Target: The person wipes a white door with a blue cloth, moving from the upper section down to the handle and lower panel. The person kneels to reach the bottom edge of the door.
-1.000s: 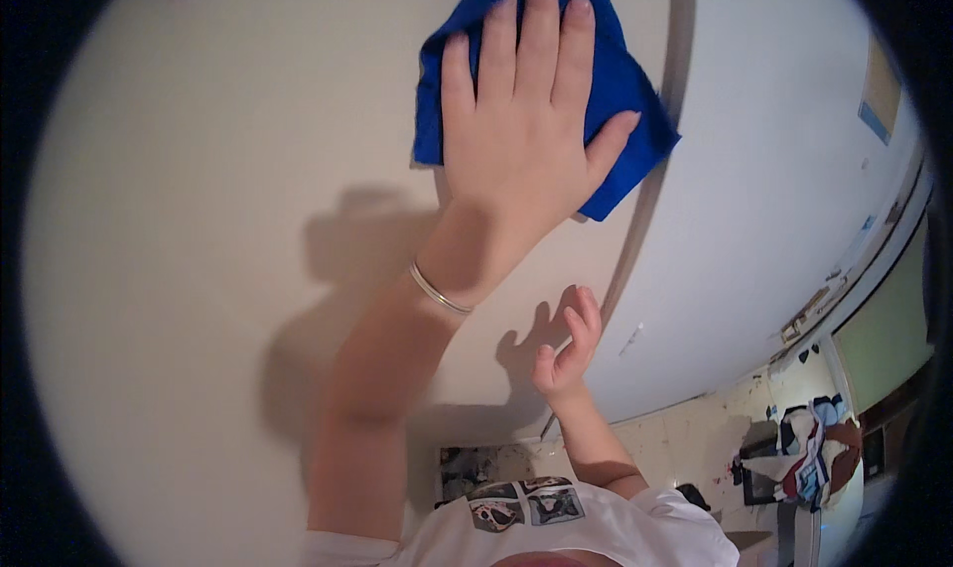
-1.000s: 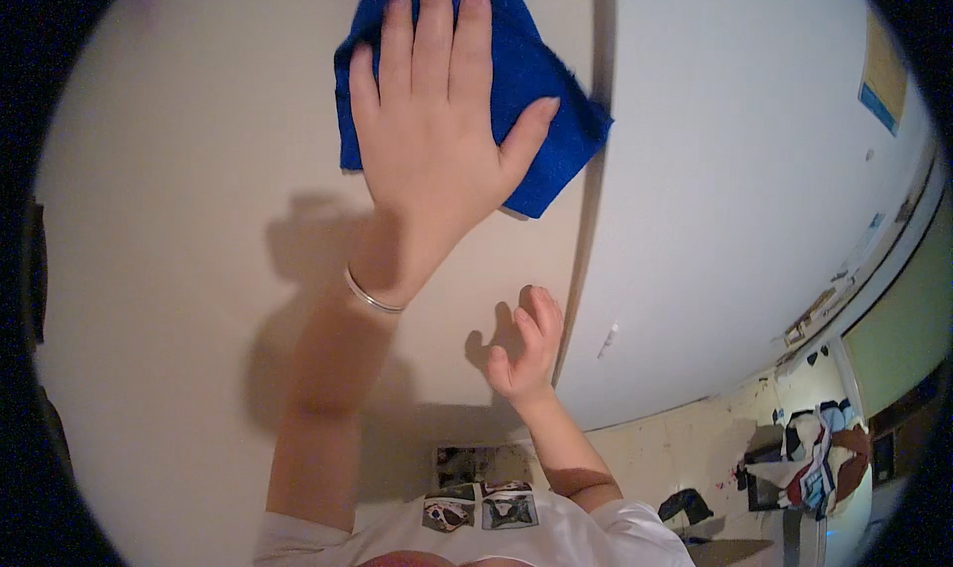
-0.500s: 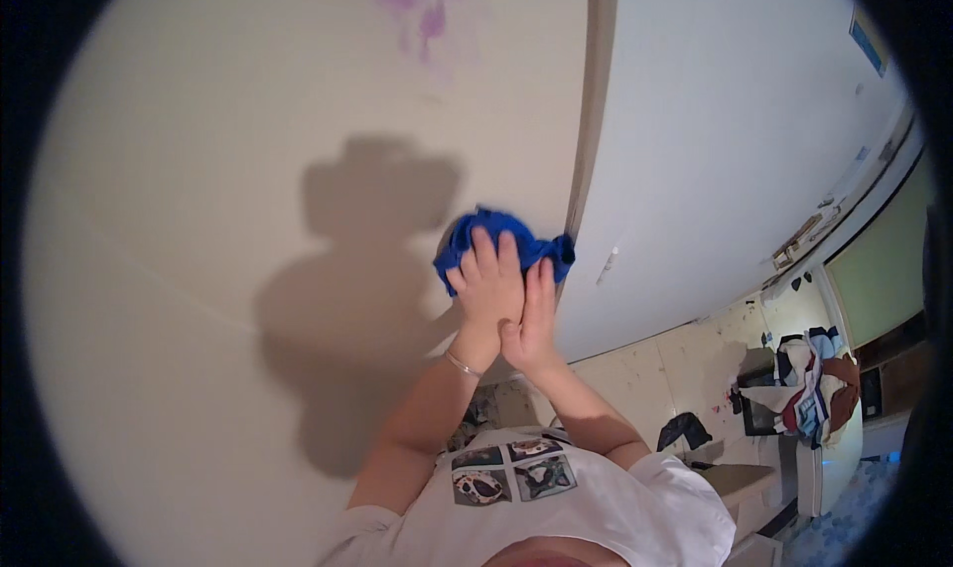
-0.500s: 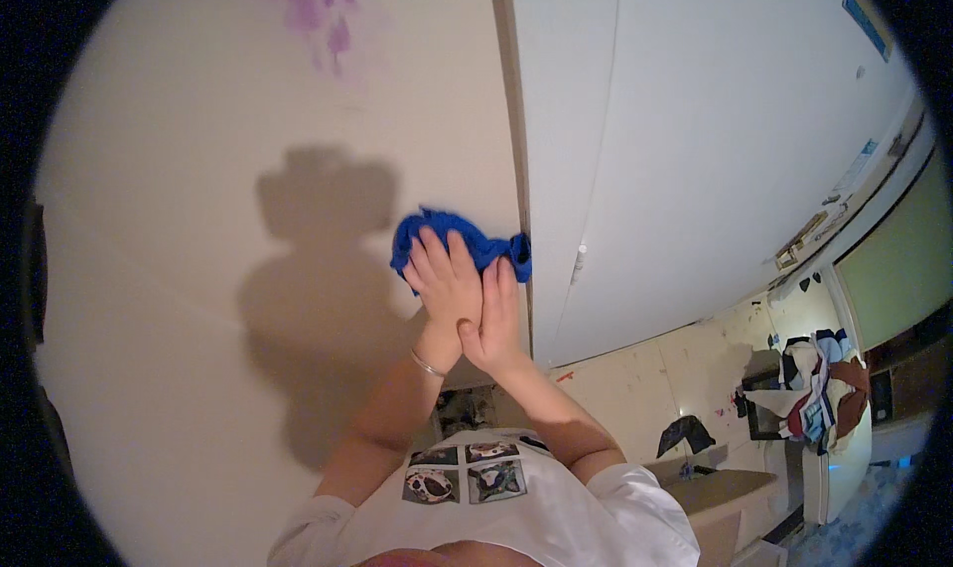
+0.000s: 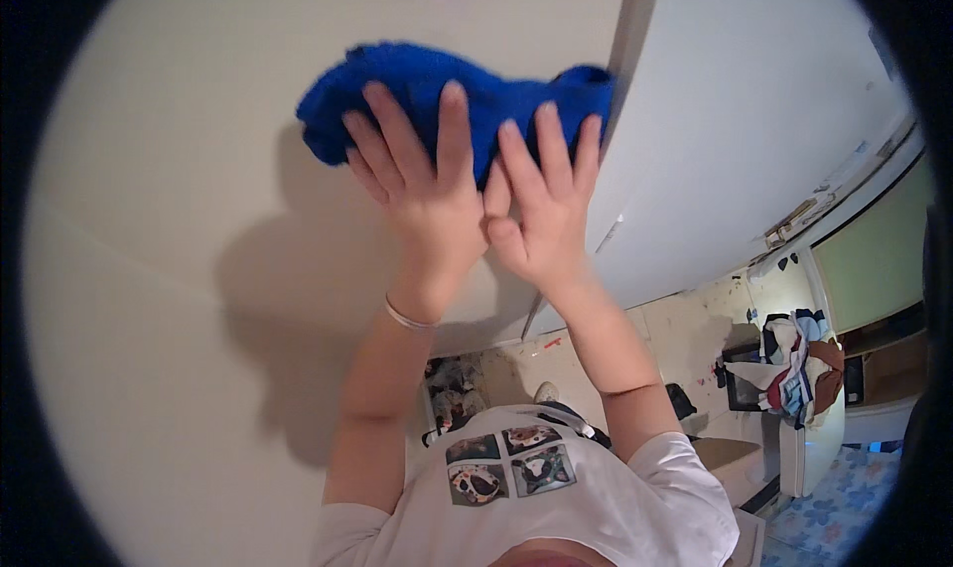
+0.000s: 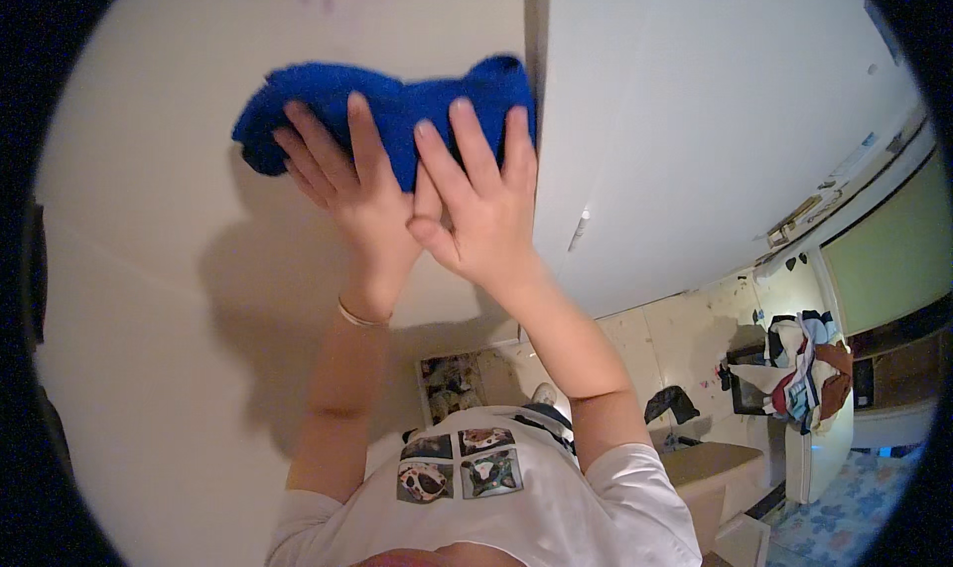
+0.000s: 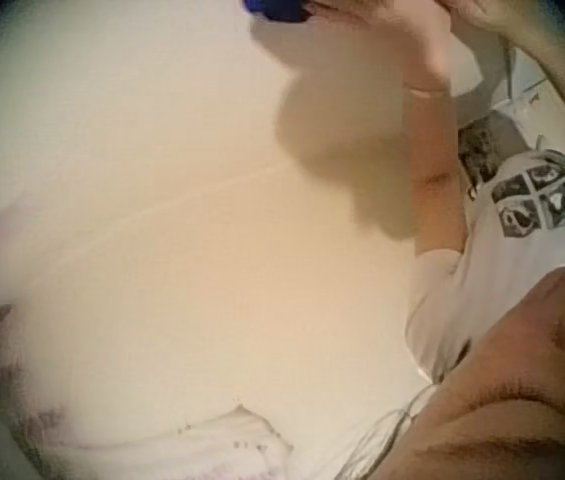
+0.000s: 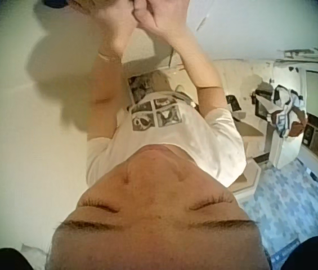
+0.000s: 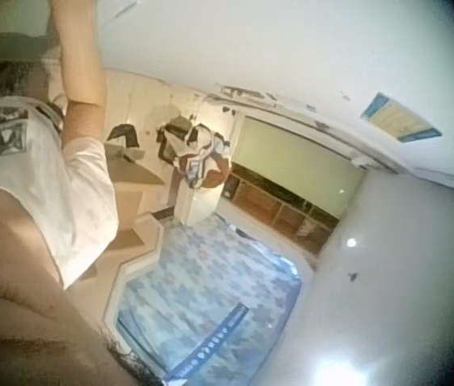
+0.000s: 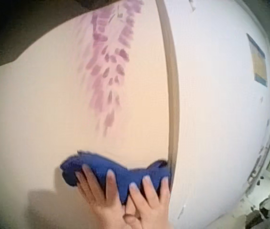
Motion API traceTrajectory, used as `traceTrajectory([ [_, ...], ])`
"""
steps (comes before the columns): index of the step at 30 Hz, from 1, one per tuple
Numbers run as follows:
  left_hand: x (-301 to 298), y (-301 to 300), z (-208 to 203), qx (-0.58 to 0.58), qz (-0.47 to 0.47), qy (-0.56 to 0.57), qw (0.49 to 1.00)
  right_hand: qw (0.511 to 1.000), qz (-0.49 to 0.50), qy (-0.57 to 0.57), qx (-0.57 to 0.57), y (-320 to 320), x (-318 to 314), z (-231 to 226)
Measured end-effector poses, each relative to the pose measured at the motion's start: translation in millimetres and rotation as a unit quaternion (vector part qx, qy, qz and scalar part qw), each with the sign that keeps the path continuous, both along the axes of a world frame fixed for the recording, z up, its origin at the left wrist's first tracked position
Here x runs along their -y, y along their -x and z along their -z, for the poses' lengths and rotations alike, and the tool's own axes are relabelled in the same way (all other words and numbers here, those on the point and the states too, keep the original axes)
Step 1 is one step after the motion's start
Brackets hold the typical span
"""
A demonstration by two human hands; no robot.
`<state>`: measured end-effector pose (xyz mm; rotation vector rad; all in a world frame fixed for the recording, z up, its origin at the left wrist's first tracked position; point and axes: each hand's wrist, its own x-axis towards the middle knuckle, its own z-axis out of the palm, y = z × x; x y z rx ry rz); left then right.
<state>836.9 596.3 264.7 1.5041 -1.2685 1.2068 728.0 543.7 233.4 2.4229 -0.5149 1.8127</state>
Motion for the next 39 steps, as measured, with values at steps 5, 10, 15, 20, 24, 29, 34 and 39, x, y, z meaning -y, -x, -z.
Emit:
traceTrajectory([
  [5, -5.6, -1.1, 43.3, 0.015, -0.052, -0.083, 0.995, 0.999, 0.039, -0.004, 0.005, -6.8, 0.7, 52.6],
  [10, -20.4, -3.2, 187.9, 0.001, -0.059, -0.13, 0.99, 0.992, 0.04, -0.096, -0.074, 1.0, -28.8, 175.7],
  [15, -52.5, 13.2, 292.9, -0.104, 0.005, -0.374, 0.922, 0.949, 0.011, -0.225, -0.219, 31.6, -50.4, 272.0],
  [20, -61.4, 9.7, 279.6, -0.104, 0.001, -0.345, 0.933, 0.96, 0.025, -0.193, -0.203, 26.8, -59.7, 269.2],
  [24, -47.0, -14.7, 192.4, -0.083, -0.04, -0.204, 0.975, 0.989, 0.009, -0.082, -0.125, -6.8, -35.2, 184.0],
  [29, -46.9, -49.4, 47.8, -0.013, -0.069, -0.076, 0.995, 1.0, 0.003, -0.001, -0.028, -52.5, -32.7, 56.9],
  [34, -67.8, -74.9, 41.9, -0.033, -0.057, -0.072, 0.995, 0.999, 0.003, -0.011, -0.048, -80.0, -55.5, 48.5],
  [39, -91.5, -75.3, 196.2, -0.164, -0.077, -0.146, 0.972, 0.978, -0.007, -0.017, -0.207, -73.8, -76.8, 162.0],
])
